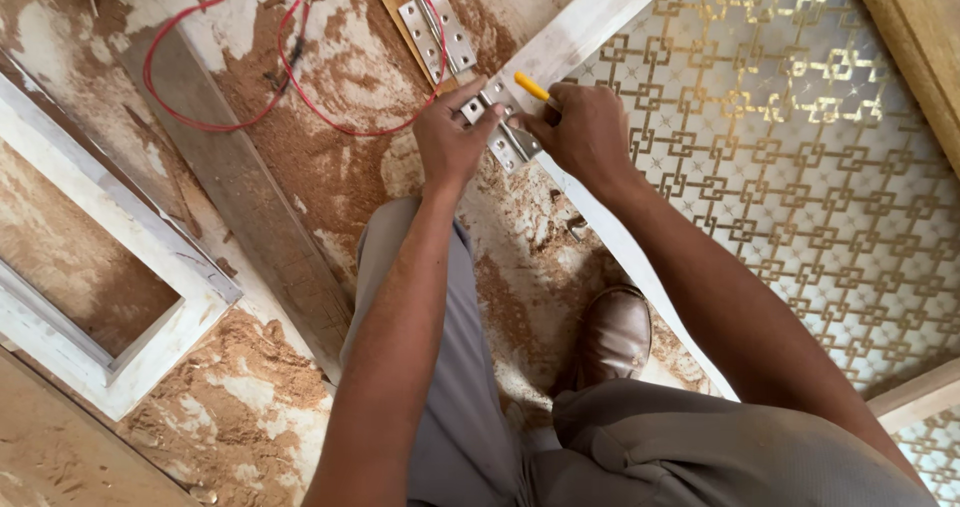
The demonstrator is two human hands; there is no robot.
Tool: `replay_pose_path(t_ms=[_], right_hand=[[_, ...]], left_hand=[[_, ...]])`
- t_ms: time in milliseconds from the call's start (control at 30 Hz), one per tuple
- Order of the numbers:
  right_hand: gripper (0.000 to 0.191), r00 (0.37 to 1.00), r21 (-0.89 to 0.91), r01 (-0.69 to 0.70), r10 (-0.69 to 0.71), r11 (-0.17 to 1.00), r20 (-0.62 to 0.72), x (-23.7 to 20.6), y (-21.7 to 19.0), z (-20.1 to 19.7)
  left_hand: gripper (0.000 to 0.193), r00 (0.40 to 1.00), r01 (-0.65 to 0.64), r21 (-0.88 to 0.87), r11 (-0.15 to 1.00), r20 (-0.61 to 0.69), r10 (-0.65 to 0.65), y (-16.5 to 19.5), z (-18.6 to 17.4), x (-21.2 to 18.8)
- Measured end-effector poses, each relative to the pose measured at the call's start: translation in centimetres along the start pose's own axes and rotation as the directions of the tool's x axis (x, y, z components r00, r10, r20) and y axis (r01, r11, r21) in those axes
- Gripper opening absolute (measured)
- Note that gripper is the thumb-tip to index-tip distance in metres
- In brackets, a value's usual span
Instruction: The person sits on the floor of a sawdust-covered room with a wooden window frame across their lap. They position metal hinges against the frame, extend a tape measure and a folding ruler to measure, and mark hinge screw-hole positions on the wood with a pencil, repeating this at different spots on the frame.
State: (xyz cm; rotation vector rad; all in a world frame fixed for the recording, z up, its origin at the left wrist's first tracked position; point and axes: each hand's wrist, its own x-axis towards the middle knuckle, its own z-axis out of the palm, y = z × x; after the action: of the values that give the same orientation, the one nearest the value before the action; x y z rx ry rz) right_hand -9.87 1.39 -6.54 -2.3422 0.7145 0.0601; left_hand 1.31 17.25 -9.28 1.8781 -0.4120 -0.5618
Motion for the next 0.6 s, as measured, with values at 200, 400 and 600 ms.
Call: replay_pose_path(t_ms=[200,400,600], right_hand=[[0.032,0.991,0.218,0.129,-0.133,0.967,0.004,-2.9,0.7,-2.1],[0.056,0.94,0.657,-0.334,0.295,0.676,0.174,-4.8,1.7,-5.3],[0.05,0.917,0.618,-0.371,0.379,0.694,0.125,-6.7,2.9,-4.2]], left_hand=[[0.04,0.998,-0.041,0.112,0.993,-0.048,0.046,0.0,0.0,0.4],[0.037,0.998,0.029,0.103,0.994,-0.065,-0.022,0.3,0.0,0.5],[0.038,0.983,0.174,0.22,0.96,-0.092,-0.157,0.5,0.0,0.7]])
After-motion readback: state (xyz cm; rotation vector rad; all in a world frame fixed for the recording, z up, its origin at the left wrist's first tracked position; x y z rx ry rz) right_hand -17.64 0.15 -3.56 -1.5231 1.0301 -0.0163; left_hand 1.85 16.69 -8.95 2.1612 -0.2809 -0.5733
